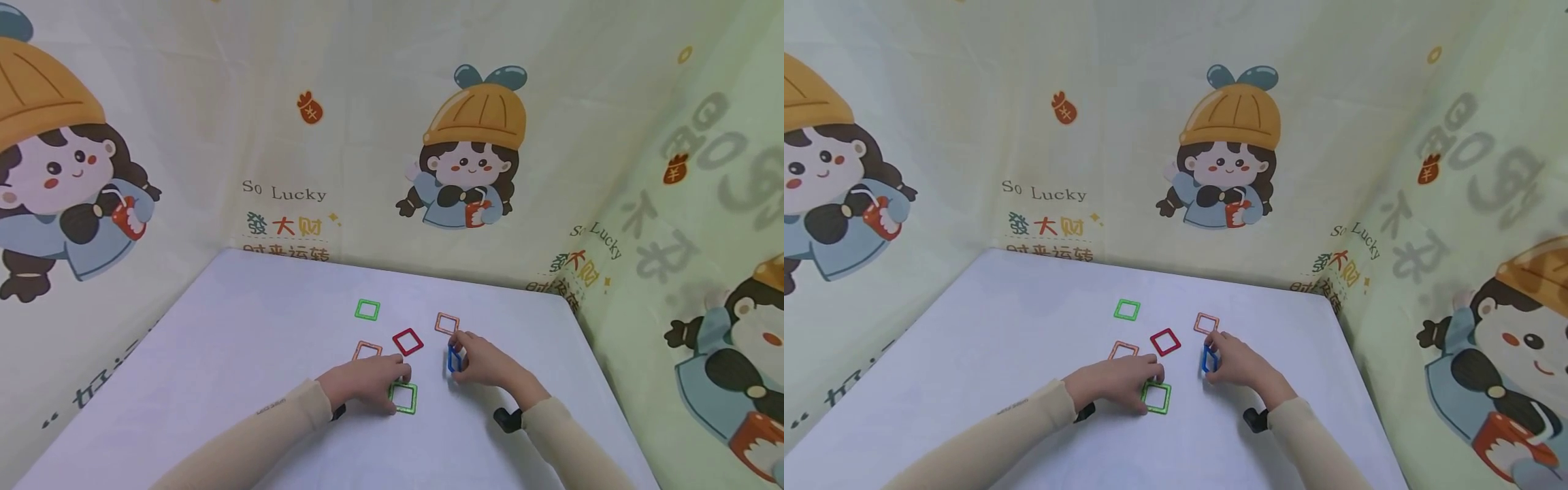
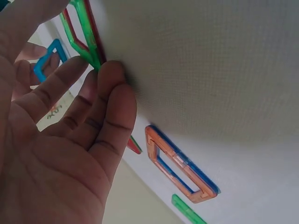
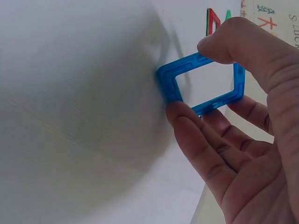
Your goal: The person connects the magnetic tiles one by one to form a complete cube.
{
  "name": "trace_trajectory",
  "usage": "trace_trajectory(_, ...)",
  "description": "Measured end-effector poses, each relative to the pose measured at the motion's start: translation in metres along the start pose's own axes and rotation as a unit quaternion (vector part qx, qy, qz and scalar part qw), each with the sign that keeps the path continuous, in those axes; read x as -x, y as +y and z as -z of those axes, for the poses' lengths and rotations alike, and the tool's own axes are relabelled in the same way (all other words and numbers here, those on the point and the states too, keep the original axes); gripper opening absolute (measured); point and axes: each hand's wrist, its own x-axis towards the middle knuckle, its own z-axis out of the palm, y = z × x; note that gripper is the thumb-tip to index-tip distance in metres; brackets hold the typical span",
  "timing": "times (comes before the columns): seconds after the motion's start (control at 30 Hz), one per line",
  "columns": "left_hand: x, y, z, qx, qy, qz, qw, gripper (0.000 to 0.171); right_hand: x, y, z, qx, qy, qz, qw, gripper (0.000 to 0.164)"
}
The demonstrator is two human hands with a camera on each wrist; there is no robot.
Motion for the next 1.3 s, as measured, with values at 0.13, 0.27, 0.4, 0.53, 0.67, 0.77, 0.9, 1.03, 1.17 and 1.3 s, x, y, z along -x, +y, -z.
trace_trajectory(0.13,-0.006,-0.001,-0.001,0.004,0.006,0.011,0.9999,0.044,0.001,0.002,-0.004,-0.017,-0.001,0.016,1.0,0.059)
trace_trajectory(0.27,-0.011,-0.003,-0.001,0.016,0.009,0.018,0.9997,0.045,0.001,0.001,-0.009,-0.035,-0.009,0.031,0.999,0.06)
trace_trajectory(0.4,-0.014,-0.006,-0.002,0.03,0.015,0.016,0.9993,0.047,0.002,-0.003,-0.013,-0.052,-0.014,0.042,0.998,0.06)
trace_trajectory(0.53,-0.016,-0.01,-0.004,0.033,0.025,0.011,0.9991,0.048,0.004,-0.005,-0.016,-0.063,-0.015,0.053,0.997,0.06)
trace_trajectory(0.67,-0.018,-0.013,-0.006,0.033,0.029,0.005,0.999,0.047,0.005,-0.007,-0.019,-0.074,-0.016,0.06,0.995,0.059)
trace_trajectory(0.77,-0.02,-0.014,-0.007,0.036,0.029,0.003,0.9989,0.046,0.006,-0.008,-0.02,-0.078,-0.018,0.064,0.995,0.059)
trace_trajectory(0.9,-0.021,-0.014,-0.007,0.036,0.031,0.001,0.9989,0.046,0.007,-0.01,-0.022,-0.083,-0.02,0.069,0.994,0.058)
trace_trajectory(1.03,-0.021,-0.014,-0.006,0.035,0.03,0.0,0.9989,0.046,0.008,-0.014,-0.023,-0.085,-0.026,0.071,0.993,0.057)
trace_trajectory(1.17,-0.02,-0.011,-0.003,0.037,0.026,0.008,0.9989,0.049,0.008,-0.018,-0.025,-0.087,-0.033,0.069,0.993,0.057)
trace_trajectory(1.3,-0.02,-0.011,-0.002,0.042,0.025,0.011,0.9987,0.05,0.006,-0.018,-0.027,-0.081,-0.033,0.073,0.994,0.058)
